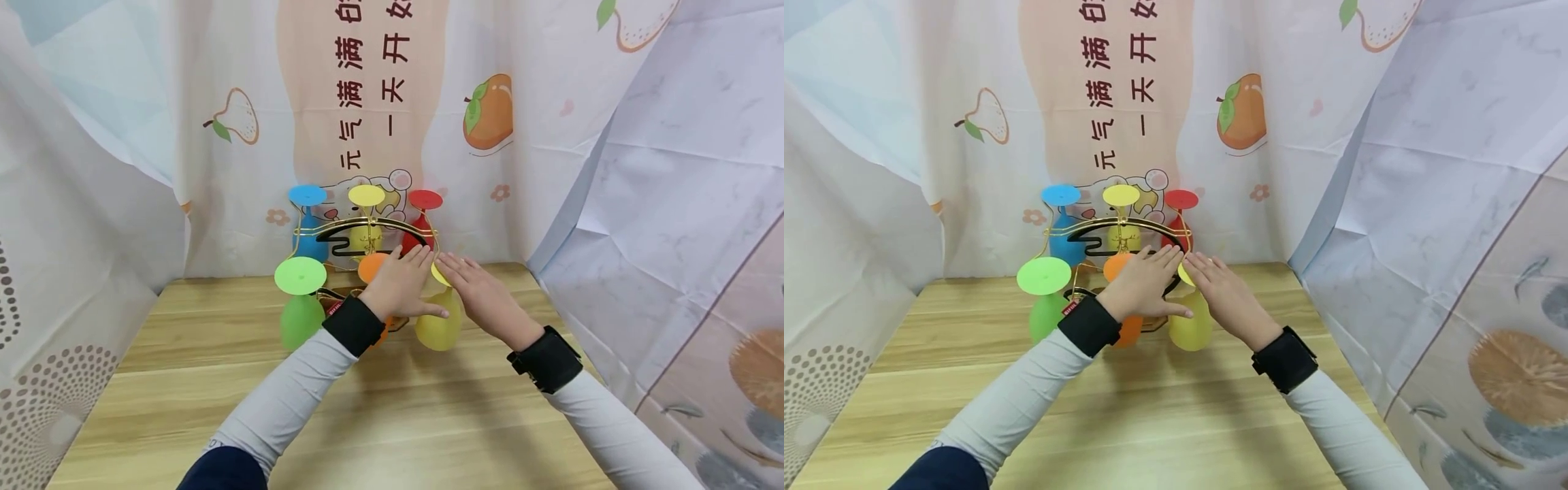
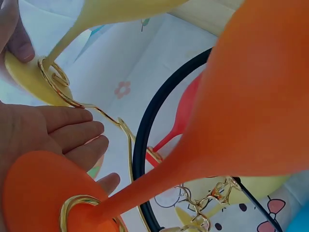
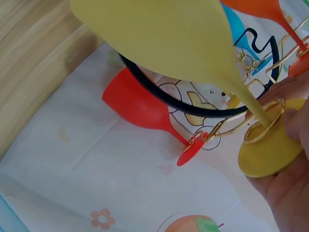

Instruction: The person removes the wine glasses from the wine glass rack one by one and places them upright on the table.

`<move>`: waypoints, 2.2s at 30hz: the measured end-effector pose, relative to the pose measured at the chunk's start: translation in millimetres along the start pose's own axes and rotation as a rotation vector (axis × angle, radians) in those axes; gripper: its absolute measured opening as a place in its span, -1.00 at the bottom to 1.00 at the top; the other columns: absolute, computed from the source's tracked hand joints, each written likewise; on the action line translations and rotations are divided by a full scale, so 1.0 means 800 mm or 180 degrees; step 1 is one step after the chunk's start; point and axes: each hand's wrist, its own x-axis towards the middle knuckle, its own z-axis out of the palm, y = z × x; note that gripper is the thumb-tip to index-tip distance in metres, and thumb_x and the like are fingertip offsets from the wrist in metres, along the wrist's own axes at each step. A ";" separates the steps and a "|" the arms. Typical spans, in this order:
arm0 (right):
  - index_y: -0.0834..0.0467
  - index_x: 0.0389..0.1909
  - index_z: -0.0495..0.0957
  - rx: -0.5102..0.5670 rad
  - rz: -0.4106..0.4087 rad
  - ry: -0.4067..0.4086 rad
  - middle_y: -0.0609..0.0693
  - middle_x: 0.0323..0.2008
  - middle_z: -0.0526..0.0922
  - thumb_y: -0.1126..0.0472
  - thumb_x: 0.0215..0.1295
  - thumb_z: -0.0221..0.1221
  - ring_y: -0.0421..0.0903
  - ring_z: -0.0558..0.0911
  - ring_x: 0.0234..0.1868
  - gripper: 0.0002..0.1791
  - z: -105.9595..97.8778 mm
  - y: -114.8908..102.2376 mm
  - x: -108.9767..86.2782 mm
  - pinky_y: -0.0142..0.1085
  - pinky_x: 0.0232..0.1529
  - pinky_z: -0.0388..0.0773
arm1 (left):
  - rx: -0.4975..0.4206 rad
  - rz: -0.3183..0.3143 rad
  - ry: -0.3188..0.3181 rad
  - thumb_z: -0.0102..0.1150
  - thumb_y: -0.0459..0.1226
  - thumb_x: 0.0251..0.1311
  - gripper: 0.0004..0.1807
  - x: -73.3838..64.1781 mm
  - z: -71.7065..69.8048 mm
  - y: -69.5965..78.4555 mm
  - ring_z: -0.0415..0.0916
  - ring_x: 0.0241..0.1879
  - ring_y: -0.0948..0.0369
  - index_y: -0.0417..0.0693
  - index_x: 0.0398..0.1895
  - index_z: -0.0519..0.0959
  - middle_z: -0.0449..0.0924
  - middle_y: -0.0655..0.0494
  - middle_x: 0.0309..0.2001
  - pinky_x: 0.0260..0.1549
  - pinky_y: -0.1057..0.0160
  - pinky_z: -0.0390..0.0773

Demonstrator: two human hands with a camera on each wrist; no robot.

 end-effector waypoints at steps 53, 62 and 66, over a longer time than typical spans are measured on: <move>0.02 0.10 0.46 0.5448 0.3237 0.0380 -0.46 -0.20 0.62 0.05 0.57 -0.17 -0.52 0.55 -0.11 -0.70 0.112 -0.138 -0.111 -0.65 -0.01 0.49 | -0.0984 -0.0127 0.2739 0.49 -0.20 -0.10 -0.65 -0.178 0.133 0.099 0.23 -0.71 0.41 0.06 -0.68 0.41 0.28 0.30 -0.75 -0.69 0.55 0.14; 0.43 0.50 -0.25 0.6159 0.2690 0.0027 0.09 0.50 0.09 -0.14 0.58 -0.34 -0.46 0.45 0.30 -0.18 0.103 -0.183 -0.148 -0.49 0.35 0.32 | -0.0790 -0.0243 0.2412 0.39 -0.31 -0.26 -0.82 -0.281 0.098 0.027 -0.02 -0.76 0.51 0.06 -0.59 0.55 0.22 0.35 -0.84 -0.75 0.62 0.00; 0.54 0.43 -0.44 0.6385 0.2183 0.0541 -0.14 0.46 0.27 -0.09 0.58 -0.48 -0.43 0.45 0.32 -0.17 0.094 -0.148 -0.178 -0.51 0.34 0.33 | -0.0880 -0.0820 0.1707 0.33 -0.34 -0.13 -0.70 -0.269 0.082 -0.075 0.03 -0.73 0.43 0.02 -0.77 0.38 0.19 0.29 -0.81 -0.73 0.51 0.08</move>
